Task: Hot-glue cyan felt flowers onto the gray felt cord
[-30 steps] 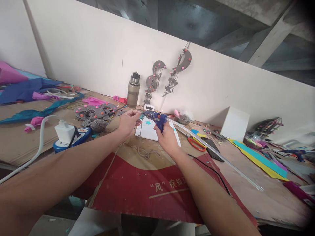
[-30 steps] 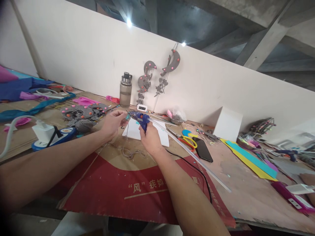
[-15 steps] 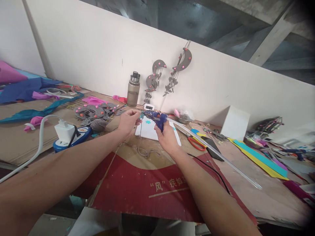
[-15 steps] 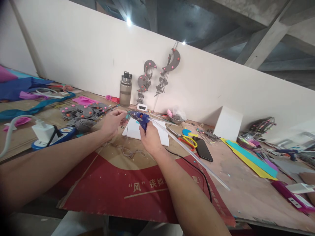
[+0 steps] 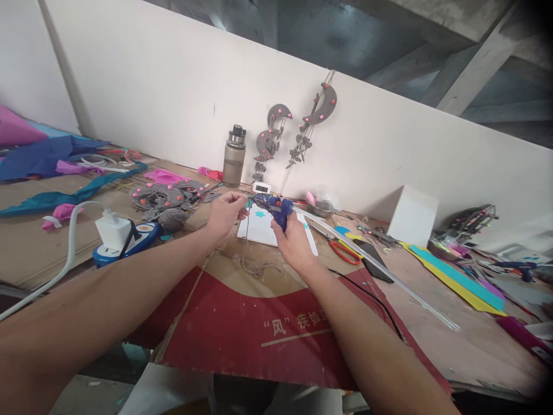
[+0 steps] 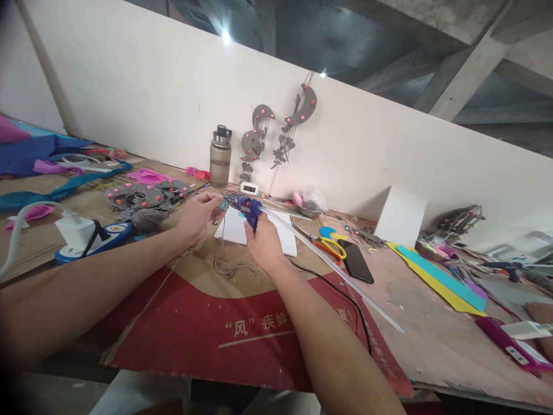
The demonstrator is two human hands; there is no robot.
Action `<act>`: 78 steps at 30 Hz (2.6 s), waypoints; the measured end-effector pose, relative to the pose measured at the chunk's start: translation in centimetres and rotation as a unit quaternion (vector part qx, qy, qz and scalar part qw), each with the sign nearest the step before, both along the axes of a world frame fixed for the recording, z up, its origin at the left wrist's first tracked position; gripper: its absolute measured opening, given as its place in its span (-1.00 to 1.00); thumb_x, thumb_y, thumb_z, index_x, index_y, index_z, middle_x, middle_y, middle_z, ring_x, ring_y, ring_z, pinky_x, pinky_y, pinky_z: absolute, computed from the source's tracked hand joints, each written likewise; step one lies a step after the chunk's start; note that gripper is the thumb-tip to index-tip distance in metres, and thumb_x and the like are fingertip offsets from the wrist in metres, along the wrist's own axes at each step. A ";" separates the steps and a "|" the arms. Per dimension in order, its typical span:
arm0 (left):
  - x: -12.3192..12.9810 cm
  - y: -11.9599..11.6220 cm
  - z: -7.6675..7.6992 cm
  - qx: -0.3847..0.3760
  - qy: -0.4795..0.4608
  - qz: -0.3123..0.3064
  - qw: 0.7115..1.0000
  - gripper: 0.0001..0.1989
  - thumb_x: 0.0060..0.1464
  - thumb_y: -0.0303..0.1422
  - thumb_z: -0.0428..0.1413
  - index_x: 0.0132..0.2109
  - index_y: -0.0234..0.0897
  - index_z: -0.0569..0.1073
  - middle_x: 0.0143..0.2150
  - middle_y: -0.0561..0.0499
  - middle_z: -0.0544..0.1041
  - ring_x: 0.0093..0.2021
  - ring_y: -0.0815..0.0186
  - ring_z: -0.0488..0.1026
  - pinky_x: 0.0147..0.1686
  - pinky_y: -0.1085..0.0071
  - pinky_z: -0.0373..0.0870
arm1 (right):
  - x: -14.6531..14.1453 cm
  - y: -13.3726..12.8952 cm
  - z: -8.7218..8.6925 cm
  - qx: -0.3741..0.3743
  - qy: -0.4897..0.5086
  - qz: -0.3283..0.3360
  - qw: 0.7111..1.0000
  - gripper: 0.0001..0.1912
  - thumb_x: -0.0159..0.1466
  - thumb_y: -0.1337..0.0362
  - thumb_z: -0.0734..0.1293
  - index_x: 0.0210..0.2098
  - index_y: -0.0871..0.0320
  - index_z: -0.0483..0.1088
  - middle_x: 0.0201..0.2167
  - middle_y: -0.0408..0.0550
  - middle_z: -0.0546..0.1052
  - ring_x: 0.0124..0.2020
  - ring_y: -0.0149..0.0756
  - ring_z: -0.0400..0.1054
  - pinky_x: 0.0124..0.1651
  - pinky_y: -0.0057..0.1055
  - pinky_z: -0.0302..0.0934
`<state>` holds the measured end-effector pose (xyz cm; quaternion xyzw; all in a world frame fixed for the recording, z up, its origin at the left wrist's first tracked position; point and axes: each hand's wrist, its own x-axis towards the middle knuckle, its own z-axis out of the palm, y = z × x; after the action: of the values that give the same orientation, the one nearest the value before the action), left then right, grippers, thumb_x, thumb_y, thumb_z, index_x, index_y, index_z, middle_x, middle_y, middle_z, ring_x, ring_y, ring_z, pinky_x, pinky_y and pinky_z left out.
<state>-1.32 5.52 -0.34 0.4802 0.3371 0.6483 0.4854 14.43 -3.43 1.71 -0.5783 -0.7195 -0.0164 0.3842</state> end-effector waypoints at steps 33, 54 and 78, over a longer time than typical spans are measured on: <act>0.2 -0.3 0.2 -0.003 -0.001 0.001 1.000 -0.82 -0.18 -0.30 0.19 -0.42 -0.33 0.43 -0.52 0.08 0.41 -0.60 0.46 0.38 -0.64 0.57 0.25 | 0.0 -0.1 0.1 -0.007 0.000 -0.020 1.000 -0.62 0.27 0.20 0.14 0.03 0.25 0.18 -0.19 0.17 0.49 -0.18 -0.07 0.37 -0.15 -0.24 0.20; 0.1 -0.3 0.2 -0.002 0.000 -0.001 1.000 -0.82 -0.18 -0.29 0.19 -0.42 -0.32 0.43 -0.52 0.08 0.41 -0.60 0.47 0.39 -0.62 0.56 0.27 | 0.0 -0.3 0.2 -0.009 0.000 -0.028 1.000 -0.60 0.26 0.20 0.14 0.05 0.24 0.17 -0.20 0.18 0.49 -0.20 -0.05 0.37 -0.17 -0.22 0.20; 1.0 -2.1 0.9 -0.035 -0.004 -0.068 0.997 -0.86 -0.18 -0.33 0.19 -0.45 -0.32 0.41 -0.52 0.06 0.42 -0.61 0.50 0.33 -0.67 0.56 0.07 | 3.8 2.7 -1.2 -0.223 -0.084 -0.218 0.946 -0.66 0.23 0.14 0.18 -0.21 0.30 0.36 -0.21 0.38 0.49 -0.18 0.03 0.44 -0.21 -0.18 0.25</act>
<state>-0.34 3.45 0.51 0.4822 0.3236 0.6037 0.5462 18.27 -0.74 0.51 -0.7888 -0.5904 0.0128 0.1706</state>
